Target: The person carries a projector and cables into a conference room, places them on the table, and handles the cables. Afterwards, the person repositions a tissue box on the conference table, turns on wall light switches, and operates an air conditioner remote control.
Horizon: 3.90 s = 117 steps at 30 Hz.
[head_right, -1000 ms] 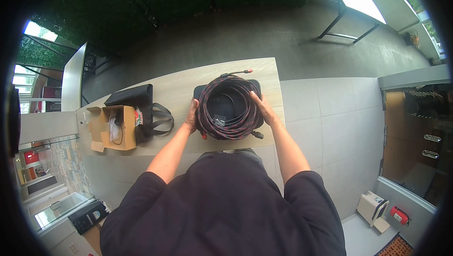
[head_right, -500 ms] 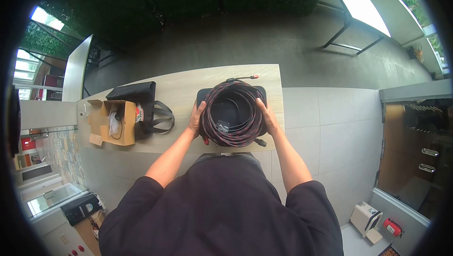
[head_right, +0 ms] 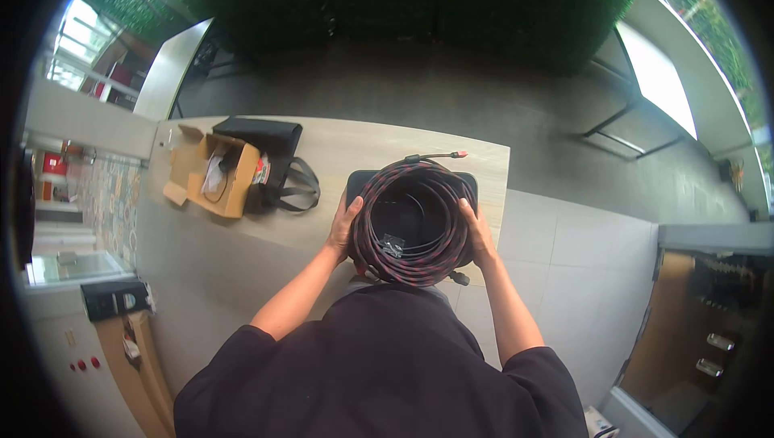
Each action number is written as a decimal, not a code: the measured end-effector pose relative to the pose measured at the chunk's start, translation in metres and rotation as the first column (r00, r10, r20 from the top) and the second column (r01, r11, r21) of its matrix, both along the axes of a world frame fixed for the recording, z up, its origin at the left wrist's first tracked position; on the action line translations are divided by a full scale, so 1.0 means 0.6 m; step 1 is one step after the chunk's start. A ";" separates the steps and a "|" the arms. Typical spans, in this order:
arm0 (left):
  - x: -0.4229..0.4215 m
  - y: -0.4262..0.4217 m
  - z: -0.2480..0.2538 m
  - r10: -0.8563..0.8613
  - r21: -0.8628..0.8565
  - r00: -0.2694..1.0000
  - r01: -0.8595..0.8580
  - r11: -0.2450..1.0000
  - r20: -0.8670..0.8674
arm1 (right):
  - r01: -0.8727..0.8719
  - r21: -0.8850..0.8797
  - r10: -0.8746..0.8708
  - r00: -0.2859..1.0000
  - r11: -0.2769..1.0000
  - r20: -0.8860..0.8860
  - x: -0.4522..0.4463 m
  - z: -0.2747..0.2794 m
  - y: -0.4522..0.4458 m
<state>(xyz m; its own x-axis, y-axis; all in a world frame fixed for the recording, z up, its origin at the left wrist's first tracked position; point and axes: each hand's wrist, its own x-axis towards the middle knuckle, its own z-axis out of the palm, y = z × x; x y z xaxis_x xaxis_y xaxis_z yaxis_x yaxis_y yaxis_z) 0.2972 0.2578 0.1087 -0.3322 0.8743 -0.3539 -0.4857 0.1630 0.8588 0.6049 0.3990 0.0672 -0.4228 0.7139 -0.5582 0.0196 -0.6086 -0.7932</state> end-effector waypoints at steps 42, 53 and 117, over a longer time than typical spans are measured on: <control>-0.390 -1.198 0.187 0.956 -0.145 0.268 -0.957 0.251 -0.115 | -0.992 -0.018 0.986 0.128 0.126 -0.104 -1.037 0.260 -0.894; -0.709 -1.372 0.202 0.985 -0.109 0.148 -0.984 0.138 -0.093 | -0.995 0.083 0.999 0.048 0.049 -0.008 -1.404 0.240 -1.073; -3.359 -2.364 0.228 0.973 -0.050 0.232 -0.971 0.232 0.008 | -0.977 -0.064 0.974 0.210 0.205 -0.086 -3.971 0.227 -2.053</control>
<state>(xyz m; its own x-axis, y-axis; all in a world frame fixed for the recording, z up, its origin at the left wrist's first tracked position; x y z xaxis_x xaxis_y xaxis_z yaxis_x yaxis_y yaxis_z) -1.7184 -1.1606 0.2455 -0.9084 -0.1214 -0.4000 -0.3148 -0.4308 0.8458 -1.7779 -0.8330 0.2032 -0.7613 -0.3197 -0.5641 0.6338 -0.1830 -0.7516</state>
